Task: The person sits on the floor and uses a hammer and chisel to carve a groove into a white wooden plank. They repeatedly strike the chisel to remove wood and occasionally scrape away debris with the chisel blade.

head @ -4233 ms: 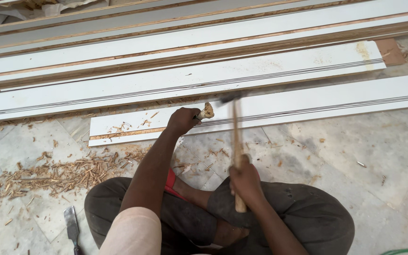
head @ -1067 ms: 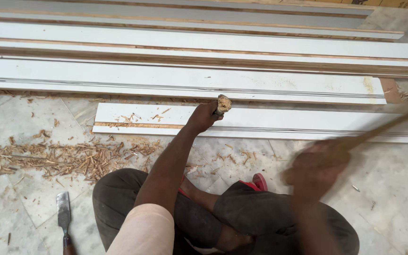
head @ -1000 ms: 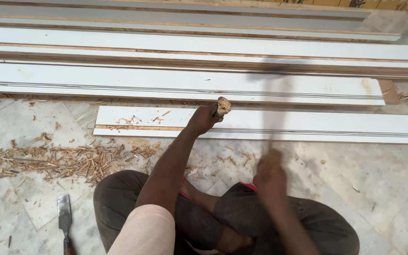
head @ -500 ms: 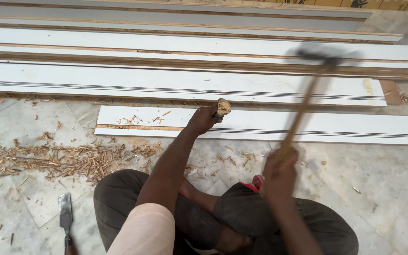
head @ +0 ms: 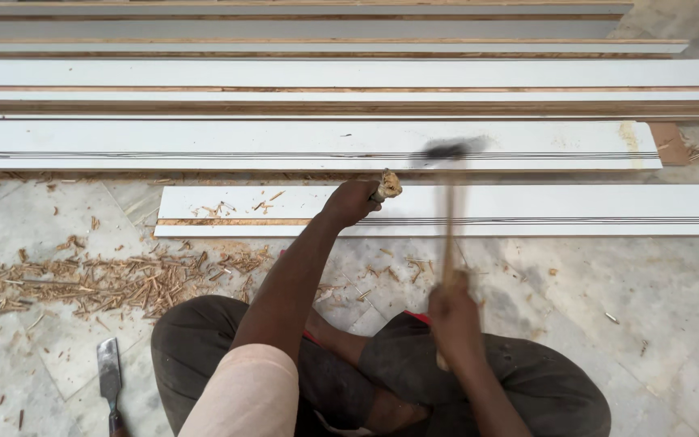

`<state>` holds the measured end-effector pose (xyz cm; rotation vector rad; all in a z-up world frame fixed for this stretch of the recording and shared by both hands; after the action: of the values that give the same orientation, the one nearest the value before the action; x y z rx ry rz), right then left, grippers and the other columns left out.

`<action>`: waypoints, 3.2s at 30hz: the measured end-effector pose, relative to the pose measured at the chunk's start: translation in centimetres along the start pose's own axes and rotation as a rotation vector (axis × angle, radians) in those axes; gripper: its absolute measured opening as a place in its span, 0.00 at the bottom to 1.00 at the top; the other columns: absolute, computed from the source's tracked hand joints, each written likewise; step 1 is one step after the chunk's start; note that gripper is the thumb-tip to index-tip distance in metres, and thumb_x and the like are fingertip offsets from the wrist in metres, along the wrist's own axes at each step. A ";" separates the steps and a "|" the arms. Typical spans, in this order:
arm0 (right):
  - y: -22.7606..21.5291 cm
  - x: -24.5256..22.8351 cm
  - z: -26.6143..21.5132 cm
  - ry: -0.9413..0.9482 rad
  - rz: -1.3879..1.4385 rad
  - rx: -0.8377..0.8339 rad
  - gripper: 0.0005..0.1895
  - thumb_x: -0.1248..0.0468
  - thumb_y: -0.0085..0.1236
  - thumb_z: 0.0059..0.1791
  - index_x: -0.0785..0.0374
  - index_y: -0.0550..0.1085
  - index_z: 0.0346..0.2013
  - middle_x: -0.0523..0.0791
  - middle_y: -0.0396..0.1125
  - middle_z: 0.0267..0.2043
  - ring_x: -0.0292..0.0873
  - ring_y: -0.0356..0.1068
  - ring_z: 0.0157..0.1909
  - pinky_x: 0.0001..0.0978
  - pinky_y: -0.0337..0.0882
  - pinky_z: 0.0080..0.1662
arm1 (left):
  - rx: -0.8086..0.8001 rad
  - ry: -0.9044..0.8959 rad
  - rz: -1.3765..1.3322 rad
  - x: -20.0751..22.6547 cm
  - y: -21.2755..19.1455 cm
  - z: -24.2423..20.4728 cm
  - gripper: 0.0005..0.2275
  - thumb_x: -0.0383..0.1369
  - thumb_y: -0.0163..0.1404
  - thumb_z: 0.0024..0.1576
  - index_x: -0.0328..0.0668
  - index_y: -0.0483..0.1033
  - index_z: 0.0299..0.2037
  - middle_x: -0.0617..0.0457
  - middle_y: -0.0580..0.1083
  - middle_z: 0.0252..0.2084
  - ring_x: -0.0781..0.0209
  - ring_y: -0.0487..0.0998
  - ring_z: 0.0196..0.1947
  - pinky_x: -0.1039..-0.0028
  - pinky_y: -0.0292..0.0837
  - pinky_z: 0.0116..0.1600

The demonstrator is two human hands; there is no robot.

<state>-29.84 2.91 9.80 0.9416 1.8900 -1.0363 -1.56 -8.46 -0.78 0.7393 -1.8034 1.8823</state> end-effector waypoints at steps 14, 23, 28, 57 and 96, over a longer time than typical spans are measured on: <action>-4.1 2.0 0.9 0.012 0.412 0.157 0.18 0.65 0.51 0.50 0.70 0.64 0.53 0.44 0.62 0.28 0.35 0.60 0.20 0.31 0.63 0.21 | 0.126 -0.076 -0.208 -3.7 -0.9 0.7 0.10 0.36 0.60 0.55 0.41 0.81 0.41 0.47 0.81 0.36 0.54 0.82 0.37 0.62 0.75 0.44; -1.4 1.7 0.6 -0.003 0.269 0.035 0.18 0.64 0.51 0.50 0.67 0.65 0.53 0.44 0.63 0.23 0.35 0.60 0.19 0.31 0.63 0.21 | 0.195 -0.002 -0.341 -0.6 -3.9 -4.0 0.11 0.36 0.59 0.57 0.36 0.79 0.41 0.47 0.80 0.33 0.59 0.82 0.34 0.68 0.74 0.41; -0.6 1.9 0.6 -0.007 0.125 0.005 0.18 0.63 0.52 0.51 0.69 0.65 0.53 0.45 0.62 0.21 0.36 0.61 0.18 0.32 0.65 0.22 | 0.185 0.001 -0.356 0.4 -3.8 -4.1 0.10 0.35 0.58 0.57 0.36 0.78 0.42 0.49 0.80 0.32 0.61 0.81 0.32 0.69 0.74 0.40; -4.1 -4.4 -3.7 -0.297 -0.087 0.233 0.17 0.66 0.52 0.51 0.65 0.65 0.54 0.46 0.68 0.23 0.36 0.65 0.19 0.30 0.65 0.23 | 0.066 0.033 -0.144 -0.1 -1.7 -2.4 0.11 0.37 0.59 0.57 0.40 0.78 0.43 0.45 0.80 0.34 0.47 0.81 0.35 0.60 0.73 0.42; -0.1 2.9 -0.4 0.179 0.277 -0.060 0.15 0.66 0.53 0.50 0.69 0.65 0.49 0.47 0.62 0.26 0.37 0.60 0.19 0.34 0.65 0.20 | -0.193 0.039 0.248 2.2 1.8 0.8 0.08 0.39 0.59 0.54 0.53 0.78 0.40 0.52 0.79 0.36 0.48 0.80 0.41 0.55 0.72 0.44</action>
<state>-31.29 3.93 7.46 1.2545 1.8562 -0.7474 -4.34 -9.52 -0.70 0.4246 -2.0948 1.8202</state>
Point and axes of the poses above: each hand's wrist, its own z-axis towards the middle knuckle, its own y-axis out of the palm, x = y × z, the point moved 5 cm from there along z, towards the middle knuckle
